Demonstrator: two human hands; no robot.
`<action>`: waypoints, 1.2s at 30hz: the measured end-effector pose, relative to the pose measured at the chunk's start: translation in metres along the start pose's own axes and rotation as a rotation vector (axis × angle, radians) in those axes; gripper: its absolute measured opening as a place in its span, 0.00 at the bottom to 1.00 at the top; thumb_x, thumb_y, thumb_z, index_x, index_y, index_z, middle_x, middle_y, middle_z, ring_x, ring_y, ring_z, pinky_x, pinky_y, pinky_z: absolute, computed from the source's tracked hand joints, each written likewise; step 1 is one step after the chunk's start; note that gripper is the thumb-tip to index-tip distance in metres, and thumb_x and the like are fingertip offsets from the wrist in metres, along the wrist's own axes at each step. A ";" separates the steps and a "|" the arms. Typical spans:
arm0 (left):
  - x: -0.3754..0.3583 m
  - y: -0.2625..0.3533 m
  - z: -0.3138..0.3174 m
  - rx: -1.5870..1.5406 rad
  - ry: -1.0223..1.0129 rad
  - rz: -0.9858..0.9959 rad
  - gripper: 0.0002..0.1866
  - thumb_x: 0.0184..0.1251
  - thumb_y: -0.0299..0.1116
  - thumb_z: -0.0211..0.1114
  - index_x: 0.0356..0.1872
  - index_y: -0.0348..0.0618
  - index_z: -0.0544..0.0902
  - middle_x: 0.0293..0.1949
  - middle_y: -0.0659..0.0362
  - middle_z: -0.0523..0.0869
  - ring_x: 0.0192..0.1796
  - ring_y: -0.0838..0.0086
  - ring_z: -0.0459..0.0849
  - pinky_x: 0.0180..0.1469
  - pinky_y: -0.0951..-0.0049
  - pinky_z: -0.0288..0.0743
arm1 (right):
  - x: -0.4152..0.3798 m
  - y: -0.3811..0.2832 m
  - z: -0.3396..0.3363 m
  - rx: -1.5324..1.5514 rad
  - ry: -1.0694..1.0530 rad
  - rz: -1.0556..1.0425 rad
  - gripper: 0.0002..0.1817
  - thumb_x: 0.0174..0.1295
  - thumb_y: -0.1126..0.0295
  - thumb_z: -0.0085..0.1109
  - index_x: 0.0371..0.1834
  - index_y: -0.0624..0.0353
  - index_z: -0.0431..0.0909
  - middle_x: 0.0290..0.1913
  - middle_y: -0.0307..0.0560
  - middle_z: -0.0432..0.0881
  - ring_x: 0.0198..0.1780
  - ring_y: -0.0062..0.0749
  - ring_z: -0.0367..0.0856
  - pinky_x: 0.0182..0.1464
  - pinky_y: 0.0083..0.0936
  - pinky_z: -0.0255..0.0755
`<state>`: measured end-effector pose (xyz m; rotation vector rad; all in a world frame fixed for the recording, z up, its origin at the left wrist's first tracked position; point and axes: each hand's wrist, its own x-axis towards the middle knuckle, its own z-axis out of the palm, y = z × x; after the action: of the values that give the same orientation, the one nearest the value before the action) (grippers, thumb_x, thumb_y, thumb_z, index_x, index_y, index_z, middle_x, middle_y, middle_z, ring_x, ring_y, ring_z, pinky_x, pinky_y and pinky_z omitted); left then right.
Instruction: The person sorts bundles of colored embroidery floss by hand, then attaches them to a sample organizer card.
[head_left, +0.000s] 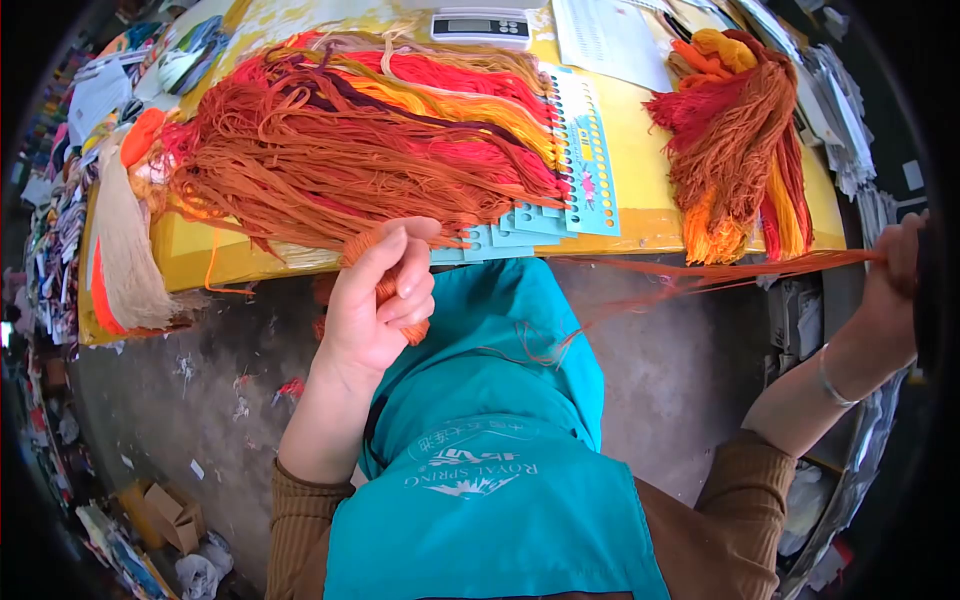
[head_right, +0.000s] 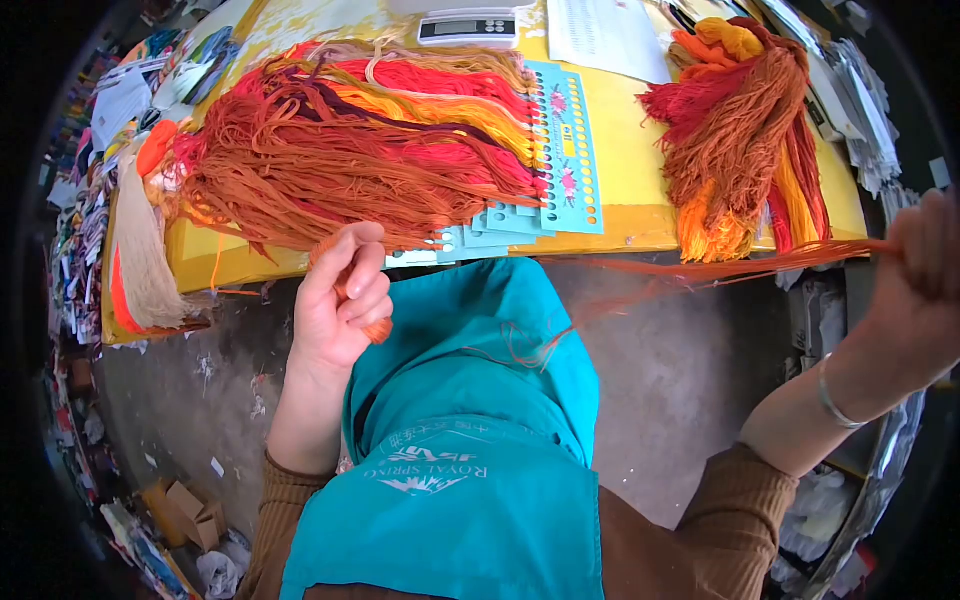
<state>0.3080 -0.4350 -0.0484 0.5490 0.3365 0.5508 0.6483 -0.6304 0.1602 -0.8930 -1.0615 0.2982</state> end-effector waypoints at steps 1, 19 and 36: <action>0.000 0.001 -0.001 -0.061 -0.039 -0.008 0.15 0.78 0.37 0.50 0.55 0.42 0.78 0.21 0.68 0.68 0.15 0.86 0.55 0.17 0.83 0.50 | 0.009 -0.011 0.013 -0.023 -0.052 0.001 0.07 0.71 0.66 0.55 0.36 0.56 0.76 0.14 0.28 0.54 0.13 0.14 0.50 0.12 0.15 0.46; -0.007 -0.008 0.030 0.081 -0.149 -0.059 0.15 0.73 0.35 0.57 0.53 0.36 0.80 0.34 0.61 0.80 0.18 0.89 0.60 0.20 0.87 0.52 | -0.026 0.055 0.092 -0.280 -0.149 0.266 0.23 0.67 0.70 0.43 0.61 0.74 0.69 0.21 0.35 0.73 0.15 0.07 0.50 0.18 0.10 0.43; 0.001 -0.010 0.061 0.270 0.089 0.176 0.09 0.72 0.36 0.62 0.41 0.41 0.79 0.29 0.65 0.80 0.22 0.88 0.67 0.23 0.86 0.59 | -0.118 0.134 0.140 -0.012 -0.414 0.598 0.16 0.71 0.78 0.42 0.60 0.63 0.69 0.36 0.44 0.83 0.38 0.22 0.80 0.44 0.20 0.75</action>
<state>0.3397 -0.4659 -0.0048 0.8221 0.4534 0.7063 0.4975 -0.5501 0.0116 -1.1805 -1.1512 1.0094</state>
